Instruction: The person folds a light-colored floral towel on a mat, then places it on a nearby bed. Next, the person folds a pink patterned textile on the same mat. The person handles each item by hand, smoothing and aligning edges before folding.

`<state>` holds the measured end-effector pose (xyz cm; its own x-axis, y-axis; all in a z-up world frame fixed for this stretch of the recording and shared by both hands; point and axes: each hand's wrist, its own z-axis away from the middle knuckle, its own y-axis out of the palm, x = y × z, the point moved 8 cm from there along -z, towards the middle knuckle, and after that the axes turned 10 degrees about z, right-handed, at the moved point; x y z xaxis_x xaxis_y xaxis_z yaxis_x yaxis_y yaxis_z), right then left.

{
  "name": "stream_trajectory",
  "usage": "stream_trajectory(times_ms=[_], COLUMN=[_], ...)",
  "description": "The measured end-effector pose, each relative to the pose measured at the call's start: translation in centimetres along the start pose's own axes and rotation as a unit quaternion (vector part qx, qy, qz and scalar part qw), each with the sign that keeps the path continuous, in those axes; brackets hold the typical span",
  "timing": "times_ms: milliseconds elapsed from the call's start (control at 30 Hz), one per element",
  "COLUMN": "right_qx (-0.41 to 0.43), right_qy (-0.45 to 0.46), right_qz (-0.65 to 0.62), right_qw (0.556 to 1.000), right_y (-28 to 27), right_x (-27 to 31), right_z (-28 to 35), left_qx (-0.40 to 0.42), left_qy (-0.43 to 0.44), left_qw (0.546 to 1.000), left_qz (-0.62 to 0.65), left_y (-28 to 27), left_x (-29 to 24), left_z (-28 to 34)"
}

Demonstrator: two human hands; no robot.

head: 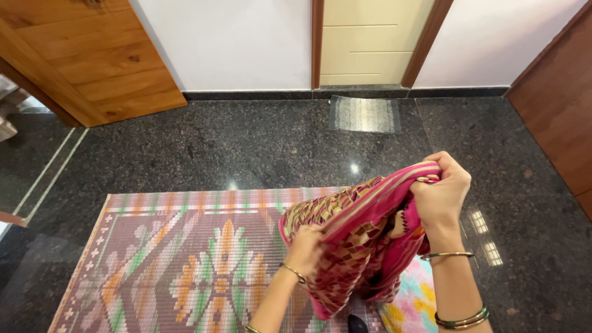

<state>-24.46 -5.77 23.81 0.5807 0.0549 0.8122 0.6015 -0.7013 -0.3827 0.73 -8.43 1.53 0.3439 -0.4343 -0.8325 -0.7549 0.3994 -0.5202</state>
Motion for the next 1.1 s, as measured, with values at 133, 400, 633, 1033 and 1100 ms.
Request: stream_trajectory(times_ms=[133, 400, 633, 1033, 1100], right_qx=[-0.014, -0.006, 0.012, 0.405, 0.373], right_qy=[-0.015, 0.018, 0.060, -0.011, -0.001], right_qz=[0.030, 0.029, 0.013, -0.008, 0.010], right_qw=[0.999, 0.999, 0.998, 0.914, 0.928], right_y=[-1.2, -2.3, -1.4, 9.1, 9.4], right_x=[-0.2, -1.6, -2.0, 0.0, -2.0], right_z=[-0.2, -0.7, -0.7, 4.5, 4.8], left_qx=[-0.167, -0.216, -0.186, -0.079, -0.072], left_qy=[0.018, -0.052, -0.074, 0.118, 0.097], left_qw=[0.984, 0.958, 0.936, 0.989, 0.990], left_qz=[0.052, 0.180, 0.288, 0.041, 0.071], left_y=[-4.4, -12.5, -13.2, -5.3, -5.0], left_x=[1.3, 1.4, 0.8, -14.9, -16.0], left_z=[0.2, 2.4, 0.2, -8.9, -8.6])
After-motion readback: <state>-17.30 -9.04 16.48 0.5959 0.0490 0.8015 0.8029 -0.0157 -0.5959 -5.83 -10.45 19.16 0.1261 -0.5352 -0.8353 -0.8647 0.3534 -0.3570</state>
